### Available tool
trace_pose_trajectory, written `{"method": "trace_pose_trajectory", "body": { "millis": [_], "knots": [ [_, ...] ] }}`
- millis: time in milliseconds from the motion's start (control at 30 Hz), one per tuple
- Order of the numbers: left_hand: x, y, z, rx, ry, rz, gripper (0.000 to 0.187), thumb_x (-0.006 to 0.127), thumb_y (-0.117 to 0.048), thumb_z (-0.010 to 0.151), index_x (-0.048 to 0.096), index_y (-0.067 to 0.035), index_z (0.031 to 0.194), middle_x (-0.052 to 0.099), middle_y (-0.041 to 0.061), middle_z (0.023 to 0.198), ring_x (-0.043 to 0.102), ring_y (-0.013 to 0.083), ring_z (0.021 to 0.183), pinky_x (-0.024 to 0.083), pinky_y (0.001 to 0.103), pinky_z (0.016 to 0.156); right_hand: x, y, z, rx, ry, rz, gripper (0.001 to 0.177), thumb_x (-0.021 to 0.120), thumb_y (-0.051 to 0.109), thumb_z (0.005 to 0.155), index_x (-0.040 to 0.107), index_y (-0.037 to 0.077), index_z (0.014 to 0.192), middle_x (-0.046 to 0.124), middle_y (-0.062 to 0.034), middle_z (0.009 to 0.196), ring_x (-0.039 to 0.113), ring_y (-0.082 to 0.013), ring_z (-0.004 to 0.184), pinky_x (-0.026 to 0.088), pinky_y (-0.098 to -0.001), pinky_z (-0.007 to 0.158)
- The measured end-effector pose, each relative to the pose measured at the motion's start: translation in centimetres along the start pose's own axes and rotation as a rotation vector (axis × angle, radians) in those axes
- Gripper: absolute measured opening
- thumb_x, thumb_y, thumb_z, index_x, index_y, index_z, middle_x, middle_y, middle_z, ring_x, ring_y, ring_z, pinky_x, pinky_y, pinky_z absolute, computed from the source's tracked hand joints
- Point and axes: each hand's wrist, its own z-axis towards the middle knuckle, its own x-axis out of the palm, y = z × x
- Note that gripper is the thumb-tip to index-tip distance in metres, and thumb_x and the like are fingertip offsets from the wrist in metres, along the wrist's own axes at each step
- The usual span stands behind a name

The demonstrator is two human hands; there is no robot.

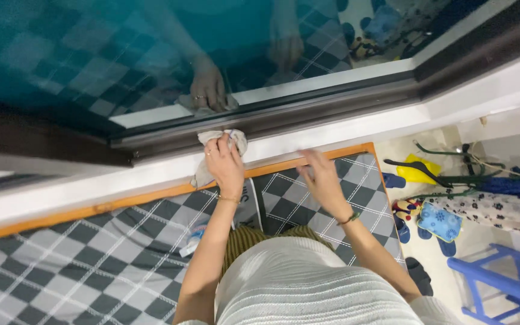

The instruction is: Cleaning the window glass and frame using a cloth and cleaning spray

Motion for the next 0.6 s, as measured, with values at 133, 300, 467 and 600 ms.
{"method": "trace_pose_trajectory", "body": {
  "millis": [133,300,467,600],
  "knots": [
    [2.7,-3.3,-0.4,0.156,0.118,-0.069,0.021,0.064,-0.01,0.088,0.062,-0.004,0.108,0.055,0.014,0.099,0.058,0.0344,0.096,0.049,0.044,0.087,-4.3,-3.8,2.9,0.083,-0.304,0.096,0.044,0.058,0.001,0.093,0.041,-0.008,0.132,0.06,-0.0317,0.107,0.06,-0.0456,0.098,0.048,-0.0505,0.081],
    [4.9,-6.7,-0.4,0.335,0.147,-0.026,0.017,0.059,-0.016,0.094,0.062,-0.008,0.109,0.056,0.009,0.1,0.06,0.0273,0.096,0.05,0.037,0.087,-7.1,-21.2,6.0,0.205,-0.624,0.379,0.061,0.045,0.006,0.109,0.009,0.015,0.156,0.06,-0.0174,0.114,0.065,-0.0228,0.094,0.049,-0.0299,0.079],
    [3.8,-6.3,0.1,0.235,0.334,-0.215,0.025,0.057,-0.007,0.094,0.063,0.001,0.117,0.053,0.015,0.113,0.053,0.0278,0.101,0.049,0.037,0.081,-12.1,-23.6,8.7,0.323,-0.6,0.767,0.067,0.034,0.008,0.11,-0.012,0.03,0.154,0.07,-0.0122,0.096,0.066,-0.0132,0.074,0.058,-0.023,0.075],
    [0.1,-6.3,-0.6,0.219,0.32,-0.428,0.026,0.052,-0.006,0.096,0.061,0.0,0.12,0.051,0.015,0.116,0.051,0.0292,0.11,0.044,0.04,0.092,-12.5,-22.5,10.1,0.33,-0.576,0.781,0.067,0.03,0.008,0.11,-0.016,0.034,0.152,0.071,-0.0132,0.091,0.068,-0.0148,0.067,0.057,-0.0249,0.068]
  ]
}}
